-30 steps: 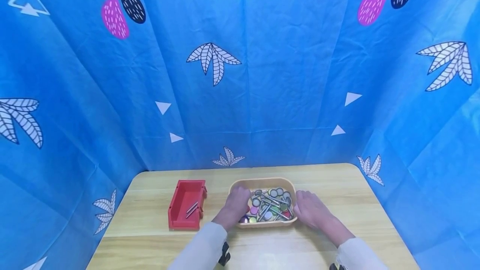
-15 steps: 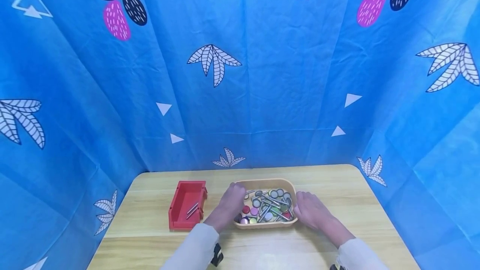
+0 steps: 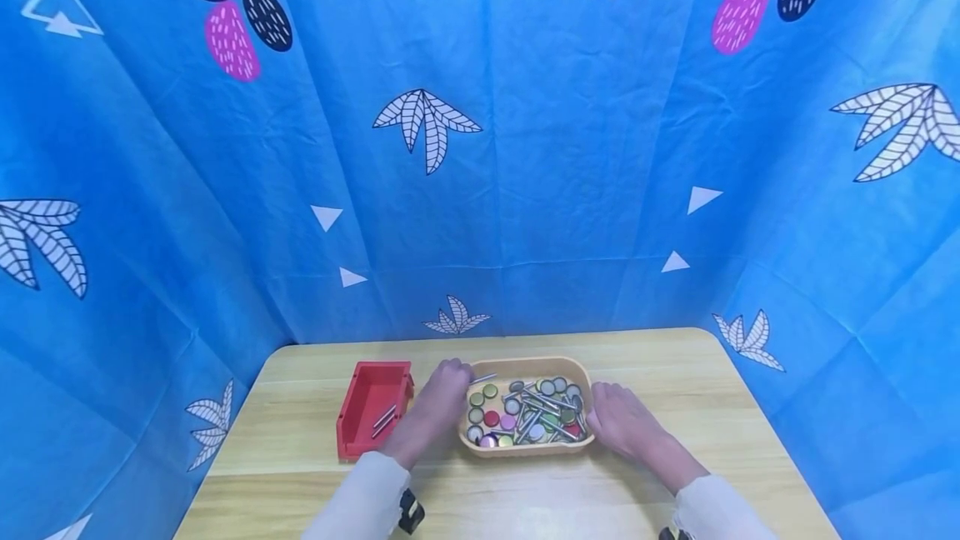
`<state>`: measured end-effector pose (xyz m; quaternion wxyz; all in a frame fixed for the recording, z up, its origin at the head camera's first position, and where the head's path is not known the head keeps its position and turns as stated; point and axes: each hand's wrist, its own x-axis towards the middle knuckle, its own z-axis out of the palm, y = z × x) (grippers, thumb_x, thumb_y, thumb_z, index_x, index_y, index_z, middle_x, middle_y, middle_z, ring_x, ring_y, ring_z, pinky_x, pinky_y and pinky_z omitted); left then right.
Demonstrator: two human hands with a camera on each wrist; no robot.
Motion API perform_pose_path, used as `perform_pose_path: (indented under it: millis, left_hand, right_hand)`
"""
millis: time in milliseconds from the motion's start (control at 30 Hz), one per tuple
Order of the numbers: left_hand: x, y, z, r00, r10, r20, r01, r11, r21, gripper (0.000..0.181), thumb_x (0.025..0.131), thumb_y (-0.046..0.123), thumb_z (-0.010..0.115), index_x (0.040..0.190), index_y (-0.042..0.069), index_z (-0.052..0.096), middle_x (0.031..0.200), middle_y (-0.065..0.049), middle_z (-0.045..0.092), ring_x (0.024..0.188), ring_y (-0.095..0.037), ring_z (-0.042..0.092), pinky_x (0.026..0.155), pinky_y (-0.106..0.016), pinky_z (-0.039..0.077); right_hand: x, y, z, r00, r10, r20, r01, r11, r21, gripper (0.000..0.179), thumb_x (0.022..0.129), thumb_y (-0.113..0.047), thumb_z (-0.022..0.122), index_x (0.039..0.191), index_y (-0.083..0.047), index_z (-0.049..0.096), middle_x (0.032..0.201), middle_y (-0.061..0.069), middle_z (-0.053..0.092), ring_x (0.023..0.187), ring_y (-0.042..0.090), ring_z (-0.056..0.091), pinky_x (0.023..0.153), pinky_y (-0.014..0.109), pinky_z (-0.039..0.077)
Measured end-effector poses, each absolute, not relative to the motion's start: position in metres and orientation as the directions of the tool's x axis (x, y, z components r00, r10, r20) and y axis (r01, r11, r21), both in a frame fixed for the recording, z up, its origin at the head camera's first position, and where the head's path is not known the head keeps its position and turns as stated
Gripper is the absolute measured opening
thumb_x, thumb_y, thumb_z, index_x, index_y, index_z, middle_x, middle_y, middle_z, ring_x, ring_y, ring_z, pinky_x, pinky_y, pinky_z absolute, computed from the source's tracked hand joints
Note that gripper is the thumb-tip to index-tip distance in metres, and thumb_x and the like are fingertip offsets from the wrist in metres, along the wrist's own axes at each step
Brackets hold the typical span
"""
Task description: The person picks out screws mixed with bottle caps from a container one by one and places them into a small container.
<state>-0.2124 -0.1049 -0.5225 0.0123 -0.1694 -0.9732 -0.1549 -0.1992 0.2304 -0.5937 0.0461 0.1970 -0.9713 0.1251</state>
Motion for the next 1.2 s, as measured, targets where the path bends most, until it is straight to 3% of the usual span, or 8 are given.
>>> perform_pose_path:
  millis: [267,467,700,1067,1200]
  left_hand:
    - [-0.209,-0.120,-0.519,-0.928,0.334,0.163,0.370,0.876,0.310,0.020,0.089,-0.007,0.064,0.102,0.002,0.077,0.089,-0.008,0.069,0.085,-0.017,0.065,0.077,-0.028,0.063]
    - [-0.203,-0.134,-0.516,-0.932,0.322,0.165,0.361,0.867,0.344,0.020,0.088,-0.003,0.073,0.107,0.004,0.077,0.095,-0.006,0.068,0.091,-0.016,0.062,0.081,-0.029,0.063]
    - [-0.196,-0.150,-0.511,-0.954,0.245,0.171,0.292,0.889,0.354,0.020,0.092,-0.002,0.071,0.109,0.006,0.076,0.097,-0.004,0.067,0.093,-0.015,0.063,0.084,-0.031,0.064]
    - [-0.192,-0.180,-0.516,-0.952,0.178,0.248,0.254,0.911,0.324,0.025,0.081,0.000,0.084,0.104,0.005,0.076,0.094,-0.006,0.067,0.088,-0.016,0.062,0.080,-0.032,0.064]
    - [-0.191,-0.190,-0.520,-0.956,0.159,0.245,0.237,0.914,0.328,0.022,0.082,0.003,0.085,0.101,0.006,0.076,0.092,-0.004,0.065,0.086,-0.015,0.059,0.076,-0.029,0.064]
  right_hand:
    - [-0.200,0.229,-0.592,-0.926,-0.362,0.110,-0.378,0.893,-0.242,0.009,0.096,-0.020,0.055,0.094,-0.011,0.053,0.077,-0.003,0.047,0.072,0.014,0.042,0.071,0.035,0.045]
    - [-0.202,0.229,-0.594,-0.929,-0.359,0.093,-0.371,0.899,-0.231,0.010,0.096,-0.021,0.055,0.095,-0.011,0.054,0.078,-0.002,0.047,0.073,0.014,0.043,0.072,0.035,0.045]
    - [-0.201,0.229,-0.592,-0.930,-0.358,0.079,-0.366,0.901,-0.233,0.010,0.095,-0.021,0.055,0.096,-0.011,0.053,0.079,-0.002,0.047,0.073,0.014,0.042,0.071,0.034,0.044]
    - [-0.201,0.229,-0.592,-0.930,-0.359,0.075,-0.366,0.902,-0.230,0.010,0.096,-0.021,0.055,0.098,-0.011,0.053,0.079,-0.003,0.046,0.073,0.013,0.040,0.070,0.032,0.042]
    - [-0.201,0.229,-0.593,-0.930,-0.360,0.080,-0.368,0.901,-0.228,0.010,0.096,-0.021,0.055,0.097,-0.011,0.053,0.078,-0.003,0.046,0.073,0.013,0.041,0.070,0.032,0.043]
